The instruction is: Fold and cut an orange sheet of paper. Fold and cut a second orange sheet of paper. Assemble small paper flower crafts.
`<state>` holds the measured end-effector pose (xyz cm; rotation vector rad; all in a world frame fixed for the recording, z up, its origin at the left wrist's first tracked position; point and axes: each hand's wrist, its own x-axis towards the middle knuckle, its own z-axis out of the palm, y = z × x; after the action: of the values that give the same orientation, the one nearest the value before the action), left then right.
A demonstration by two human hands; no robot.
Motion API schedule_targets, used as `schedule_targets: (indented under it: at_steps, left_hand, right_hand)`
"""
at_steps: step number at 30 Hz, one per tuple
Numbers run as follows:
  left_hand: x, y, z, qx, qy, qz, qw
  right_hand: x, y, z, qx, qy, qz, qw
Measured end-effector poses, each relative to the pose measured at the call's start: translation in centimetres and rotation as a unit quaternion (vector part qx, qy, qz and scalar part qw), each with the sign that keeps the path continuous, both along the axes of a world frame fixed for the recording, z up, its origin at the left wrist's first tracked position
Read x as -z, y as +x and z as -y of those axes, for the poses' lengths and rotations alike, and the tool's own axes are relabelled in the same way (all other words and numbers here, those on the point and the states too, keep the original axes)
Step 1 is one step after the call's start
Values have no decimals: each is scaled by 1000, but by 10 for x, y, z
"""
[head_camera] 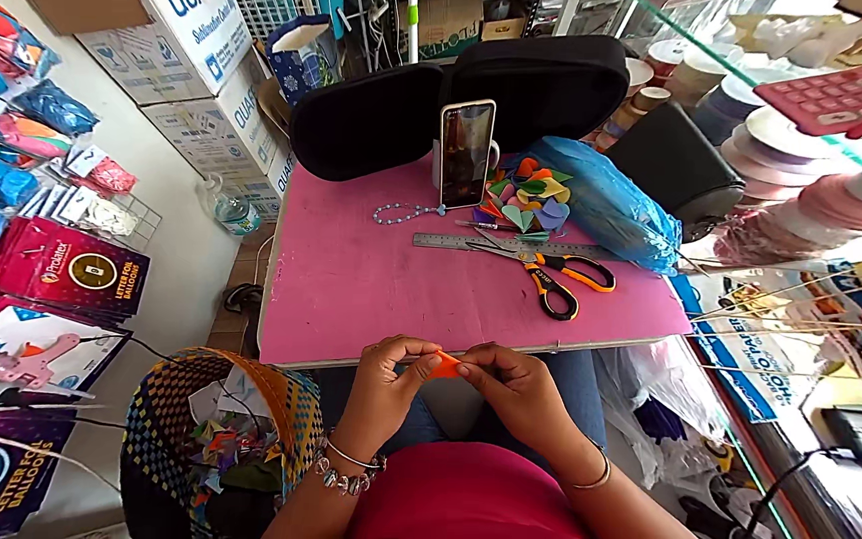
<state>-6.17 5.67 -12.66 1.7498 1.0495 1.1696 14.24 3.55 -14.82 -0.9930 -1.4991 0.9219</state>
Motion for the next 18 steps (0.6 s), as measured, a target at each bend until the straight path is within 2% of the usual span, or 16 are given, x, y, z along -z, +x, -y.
schedule_targets:
  at_steps: [3,8,10,14,18]
  left_hand:
    - [1,1,0,8,-6,21,1000]
    - [6,3,1,-18,45,8,999]
    - [8,4,1,-53,98,-51,992]
    - [9,6,1,-106,229,-201,947]
    - [5,8,4,-103,277,-255,921]
  right_hand:
    - [1,0,0,5,12,1,1000]
    - [1,1,-1,12,33,26,999]
    - [1,4,-2,13,43,72,996]
    - [-5,7,0,18,80,135,987]
    - [-10,6,3,36,108,180,977]
